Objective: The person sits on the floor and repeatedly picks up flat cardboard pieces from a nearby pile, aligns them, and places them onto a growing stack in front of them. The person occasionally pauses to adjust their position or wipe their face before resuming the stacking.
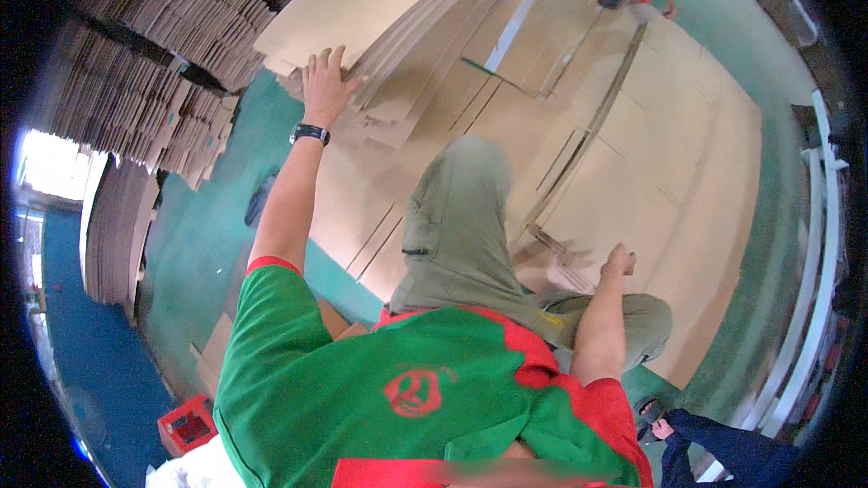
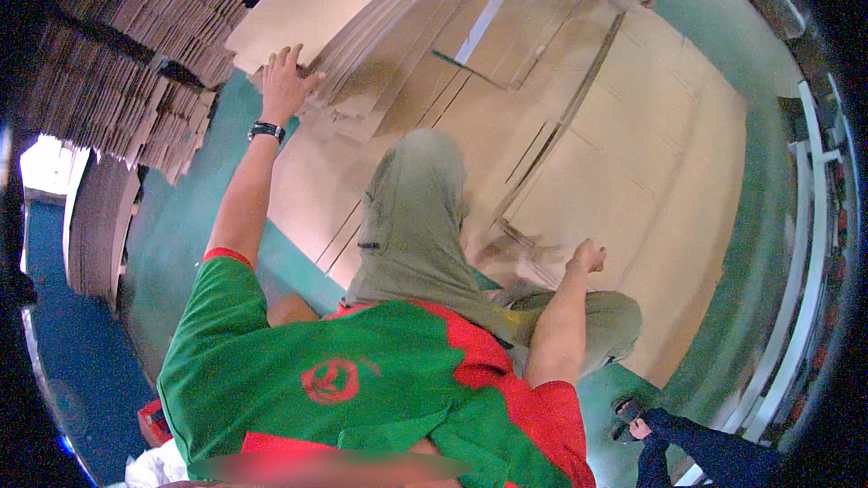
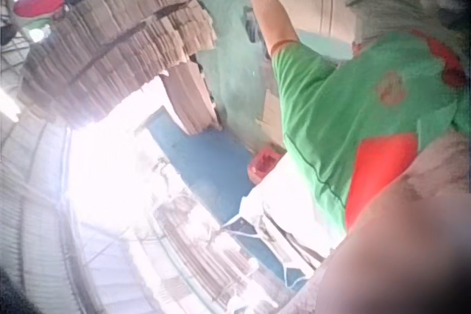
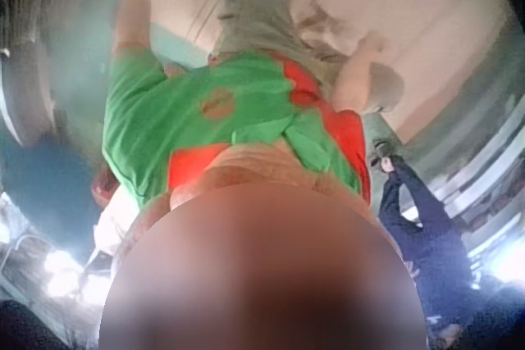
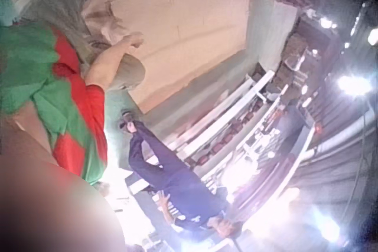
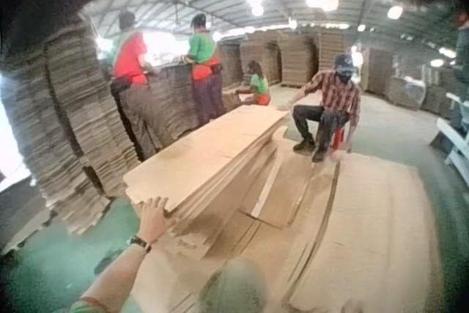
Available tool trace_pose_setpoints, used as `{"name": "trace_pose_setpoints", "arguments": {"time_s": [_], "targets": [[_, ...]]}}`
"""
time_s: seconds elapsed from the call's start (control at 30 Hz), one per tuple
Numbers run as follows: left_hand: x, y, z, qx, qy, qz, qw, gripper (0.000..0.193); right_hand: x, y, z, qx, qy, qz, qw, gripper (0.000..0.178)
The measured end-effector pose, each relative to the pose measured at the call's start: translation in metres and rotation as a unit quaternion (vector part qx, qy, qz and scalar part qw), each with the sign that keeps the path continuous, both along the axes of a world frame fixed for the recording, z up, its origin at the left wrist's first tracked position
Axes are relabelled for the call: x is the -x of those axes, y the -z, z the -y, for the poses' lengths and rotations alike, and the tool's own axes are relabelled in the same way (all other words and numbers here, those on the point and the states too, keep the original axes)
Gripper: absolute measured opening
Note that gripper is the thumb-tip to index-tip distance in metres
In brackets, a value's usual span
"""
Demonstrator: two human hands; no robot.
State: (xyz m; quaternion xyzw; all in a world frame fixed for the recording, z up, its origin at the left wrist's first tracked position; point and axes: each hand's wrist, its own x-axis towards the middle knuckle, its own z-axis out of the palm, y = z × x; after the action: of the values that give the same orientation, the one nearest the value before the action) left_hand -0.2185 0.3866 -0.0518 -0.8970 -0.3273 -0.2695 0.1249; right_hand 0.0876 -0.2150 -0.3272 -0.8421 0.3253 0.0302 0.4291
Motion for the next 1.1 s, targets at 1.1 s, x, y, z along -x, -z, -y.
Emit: {"name": "trace_pose_setpoints", "arguments": {"time_s": [1.1], "targets": [[-0.203, -0.045, 0.443, 0.301, 0.514, -0.092, 0.798, 0.046, 0.044, -0.147, -0.041, -0.621, -0.003, 0.170, 0.765, 0.036]]}}
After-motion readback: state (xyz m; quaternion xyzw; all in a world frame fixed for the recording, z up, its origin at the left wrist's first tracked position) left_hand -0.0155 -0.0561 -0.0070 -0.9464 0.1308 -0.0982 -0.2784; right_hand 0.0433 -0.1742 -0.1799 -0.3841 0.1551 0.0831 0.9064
